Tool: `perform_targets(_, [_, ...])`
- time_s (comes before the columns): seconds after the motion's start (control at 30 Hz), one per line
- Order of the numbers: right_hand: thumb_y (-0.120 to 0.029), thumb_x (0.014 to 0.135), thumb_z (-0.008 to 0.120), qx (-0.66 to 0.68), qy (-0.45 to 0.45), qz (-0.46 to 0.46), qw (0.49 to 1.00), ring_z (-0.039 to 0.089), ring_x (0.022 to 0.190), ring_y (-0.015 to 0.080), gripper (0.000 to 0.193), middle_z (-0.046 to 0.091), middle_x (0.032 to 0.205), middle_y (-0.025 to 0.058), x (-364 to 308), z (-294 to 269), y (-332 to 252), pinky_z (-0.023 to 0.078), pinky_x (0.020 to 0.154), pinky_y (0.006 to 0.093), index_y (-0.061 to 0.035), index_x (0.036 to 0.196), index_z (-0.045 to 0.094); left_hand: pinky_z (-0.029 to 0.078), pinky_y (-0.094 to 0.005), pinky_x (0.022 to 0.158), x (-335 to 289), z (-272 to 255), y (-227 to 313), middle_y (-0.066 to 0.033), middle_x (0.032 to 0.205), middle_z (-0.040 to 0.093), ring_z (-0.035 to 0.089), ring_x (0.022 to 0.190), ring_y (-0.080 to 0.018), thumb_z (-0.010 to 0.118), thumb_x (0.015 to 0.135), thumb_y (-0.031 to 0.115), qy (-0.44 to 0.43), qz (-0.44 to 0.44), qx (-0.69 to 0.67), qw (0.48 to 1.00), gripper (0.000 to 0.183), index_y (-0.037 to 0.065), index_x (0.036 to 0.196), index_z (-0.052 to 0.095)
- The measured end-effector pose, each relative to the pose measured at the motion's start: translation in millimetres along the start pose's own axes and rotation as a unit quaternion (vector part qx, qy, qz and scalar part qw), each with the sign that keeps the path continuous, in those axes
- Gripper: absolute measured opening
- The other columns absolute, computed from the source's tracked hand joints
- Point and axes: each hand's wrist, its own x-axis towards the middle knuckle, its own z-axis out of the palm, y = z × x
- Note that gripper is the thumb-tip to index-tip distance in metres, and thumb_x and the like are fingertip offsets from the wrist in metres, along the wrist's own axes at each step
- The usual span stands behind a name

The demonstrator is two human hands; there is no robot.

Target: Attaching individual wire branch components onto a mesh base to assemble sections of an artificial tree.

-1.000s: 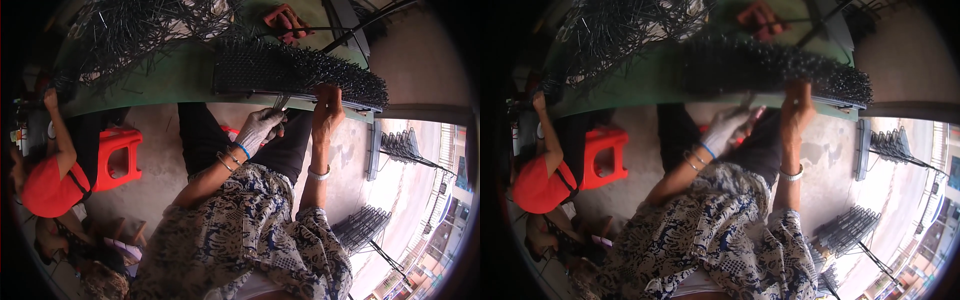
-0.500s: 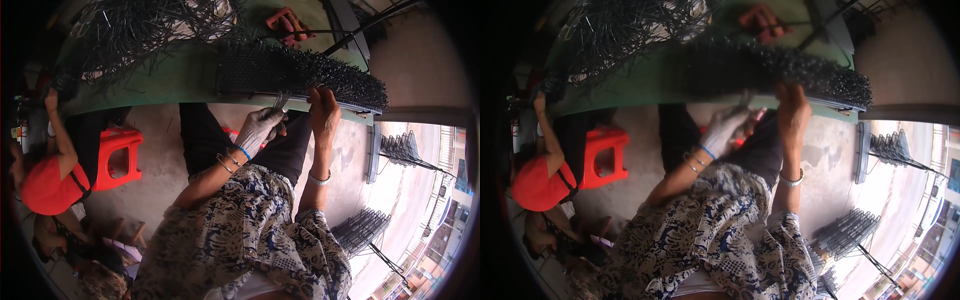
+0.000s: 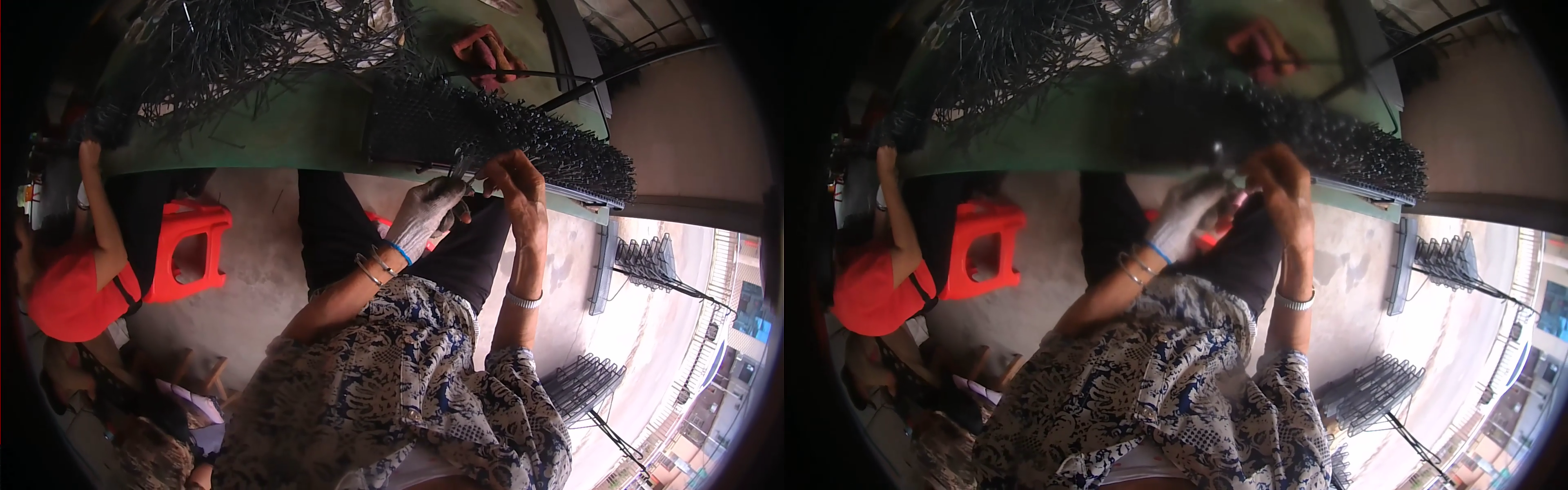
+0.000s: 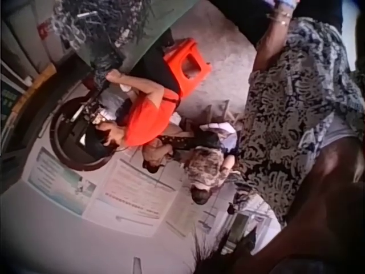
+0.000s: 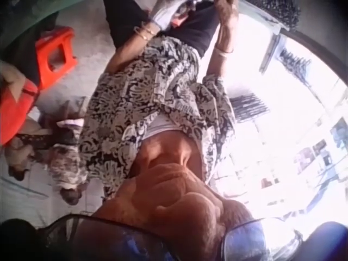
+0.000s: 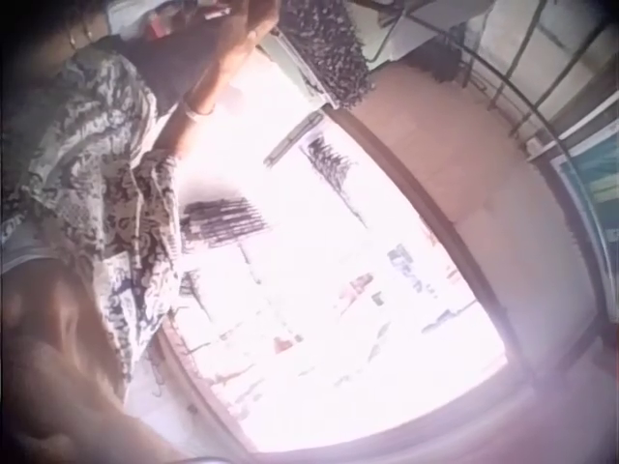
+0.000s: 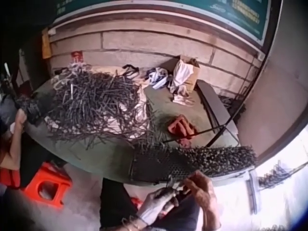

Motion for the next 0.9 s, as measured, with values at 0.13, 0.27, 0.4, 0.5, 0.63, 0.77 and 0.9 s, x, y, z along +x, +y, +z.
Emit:
perform_targets(0.13, [-0.006, 0.095, 0.060, -0.067, 0.103, -0.135, 0.983, 0.057, 0.066, 0.0101, 0.007, 0.065, 0.080, 0.0060, 8, 4, -12, 0.047, 0.064, 0.0238, -0.0003, 0.090, 0.057, 0.026, -0.0182, 0.036, 7, -3, 9, -0.0076, 0.068, 0.067, 0.044, 0.041, -0.0027, 0.061, 0.097, 0.027, 0.096, -0.041, -0.002, 0.994, 0.025, 0.003, 0.101, 0.067])
perform_targets(0.27, [-0.004, 0.096, 0.057, -0.155, 0.223, -0.222, 0.936, 0.057, 0.062, 0.0086, 0.005, 0.066, 0.081, 0.0068, 29, 10, -13, 0.046, 0.059, 0.0223, -0.0001, 0.092, 0.057, 0.029, -0.0174, 0.038, 14, 0, 10, -0.0076, 0.071, 0.068, 0.045, 0.042, -0.0030, 0.062, 0.096, 0.026, 0.140, -0.066, 0.004, 0.988, 0.023, 0.005, 0.102, 0.067])
perform_targets(0.4, [-0.007, 0.096, 0.058, -0.186, 0.263, -0.221, 0.920, 0.058, 0.061, 0.0078, 0.006, 0.065, 0.078, 0.0052, 54, 19, -16, 0.046, 0.058, 0.0228, -0.0018, 0.095, 0.059, 0.036, -0.0182, 0.042, 19, 6, 5, -0.0063, 0.076, 0.068, 0.051, 0.048, -0.0045, 0.064, 0.095, 0.024, 0.078, -0.099, -0.078, 0.989, 0.020, 0.005, 0.103, 0.066])
perform_targets(0.5, [-0.009, 0.095, 0.058, -0.266, 0.264, -0.243, 0.895, 0.057, 0.057, 0.0073, 0.006, 0.064, 0.075, 0.0046, 67, 22, -12, 0.046, 0.056, 0.0237, -0.0030, 0.095, 0.060, 0.039, -0.0201, 0.044, 26, -7, -15, -0.0055, 0.077, 0.068, 0.054, 0.051, -0.0061, 0.063, 0.096, 0.022, 0.068, -0.100, -0.171, 0.978, 0.018, 0.006, 0.102, 0.066])
perform_targets(0.63, [-0.011, 0.094, 0.059, -0.337, 0.262, -0.265, 0.865, 0.056, 0.055, 0.0075, 0.008, 0.063, 0.072, 0.0058, 74, 19, -12, 0.046, 0.054, 0.0252, -0.0041, 0.093, 0.061, 0.043, -0.0216, 0.046, 30, -12, -19, -0.0055, 0.077, 0.067, 0.057, 0.054, -0.0078, 0.062, 0.097, 0.022, 0.054, -0.106, -0.219, 0.968, 0.017, 0.006, 0.102, 0.065])
perform_targets(0.77, [-0.013, 0.094, 0.059, -0.354, 0.251, -0.213, 0.875, 0.058, 0.055, 0.0140, 0.008, 0.063, 0.072, 0.0080, 71, 20, -18, 0.047, 0.057, 0.0288, -0.0063, 0.090, 0.061, 0.045, -0.0215, 0.047, 20, -8, -9, -0.0053, 0.076, 0.066, 0.059, 0.056, -0.0083, 0.061, 0.097, 0.023, 0.049, -0.098, -0.202, 0.973, 0.018, 0.006, 0.103, 0.064])
perform_targets(0.9, [-0.016, 0.092, 0.060, -0.432, 0.196, -0.263, 0.840, 0.062, 0.065, 0.0261, 0.007, 0.063, 0.079, 0.0106, 84, 12, -3, 0.049, 0.061, 0.0356, -0.0095, 0.091, 0.062, 0.039, -0.0189, 0.043, 11, -4, 3, -0.0051, 0.073, 0.064, 0.054, 0.054, -0.0059, 0.061, 0.098, 0.025, 0.042, -0.104, -0.174, 0.978, 0.021, 0.006, 0.104, 0.064])
